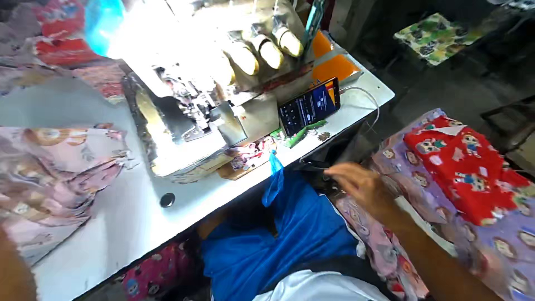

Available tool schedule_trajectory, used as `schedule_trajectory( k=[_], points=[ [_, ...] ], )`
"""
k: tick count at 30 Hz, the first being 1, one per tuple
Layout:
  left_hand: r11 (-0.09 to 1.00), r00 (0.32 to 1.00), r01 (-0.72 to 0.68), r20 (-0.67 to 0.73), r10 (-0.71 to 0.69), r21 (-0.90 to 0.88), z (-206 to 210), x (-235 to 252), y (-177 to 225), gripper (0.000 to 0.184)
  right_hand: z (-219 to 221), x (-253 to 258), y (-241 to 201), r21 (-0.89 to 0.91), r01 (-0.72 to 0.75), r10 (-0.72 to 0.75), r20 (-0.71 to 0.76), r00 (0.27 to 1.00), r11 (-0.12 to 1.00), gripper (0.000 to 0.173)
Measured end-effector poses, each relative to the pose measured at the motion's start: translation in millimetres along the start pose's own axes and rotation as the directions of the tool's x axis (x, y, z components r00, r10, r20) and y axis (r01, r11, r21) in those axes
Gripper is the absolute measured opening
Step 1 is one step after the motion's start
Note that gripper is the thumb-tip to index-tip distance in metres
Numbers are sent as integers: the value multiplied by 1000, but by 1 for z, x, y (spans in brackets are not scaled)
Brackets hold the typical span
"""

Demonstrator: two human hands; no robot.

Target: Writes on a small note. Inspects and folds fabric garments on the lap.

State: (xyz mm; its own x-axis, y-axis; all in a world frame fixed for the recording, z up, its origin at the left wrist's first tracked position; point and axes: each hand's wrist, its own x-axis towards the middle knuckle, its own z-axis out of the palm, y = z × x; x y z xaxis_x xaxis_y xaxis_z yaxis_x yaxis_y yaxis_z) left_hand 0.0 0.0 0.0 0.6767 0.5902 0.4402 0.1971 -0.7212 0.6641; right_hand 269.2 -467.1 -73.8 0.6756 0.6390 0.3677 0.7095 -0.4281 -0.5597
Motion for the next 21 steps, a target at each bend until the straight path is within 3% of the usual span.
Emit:
schedule_trajectory(
  k=[1, 2, 5, 8, 11, 16, 18, 21],
  points=[
    [989, 983, -74, 159, 94, -127, 19, -1, 7, 28, -8, 6, 16, -98, -35, 34, -17, 999, 995, 24],
    [962, 967, -93, 206, 148, -255, 44, -3, 27, 30, -13, 13, 31, -175, -43, 41, -13, 999, 984, 25],
    [867, 974, -20, 185, 129, -497, 108, -11, 69, 21, -12, 36, 61, -355, -14, 44, 76, 996, 935, 25],
    [712, 997, 42, 79, 19, -701, 146, -16, 62, 14, 2, 51, 69, -485, 14, 101, 211, 972, 874, 13],
    [692, 996, 69, 7, -93, -719, 162, -26, 50, 25, 13, 60, 68, -575, 24, 202, 326, 924, 818, 7],
    [699, 992, 102, 16, -129, -708, 162, -25, 51, 27, 23, 62, 64, -635, 37, 295, 408, 864, 772, 10],
    [699, 991, 111, 23, -135, -706, 162, -25, 52, 28, 25, 58, 70, -638, 51, 261, 385, 885, 768, 11],
    [710, 991, 107, 16, -134, -696, 164, -26, 54, 29, 24, 48, 88, -572, 96, 53, 239, 970, 814, 9]
  ],
)
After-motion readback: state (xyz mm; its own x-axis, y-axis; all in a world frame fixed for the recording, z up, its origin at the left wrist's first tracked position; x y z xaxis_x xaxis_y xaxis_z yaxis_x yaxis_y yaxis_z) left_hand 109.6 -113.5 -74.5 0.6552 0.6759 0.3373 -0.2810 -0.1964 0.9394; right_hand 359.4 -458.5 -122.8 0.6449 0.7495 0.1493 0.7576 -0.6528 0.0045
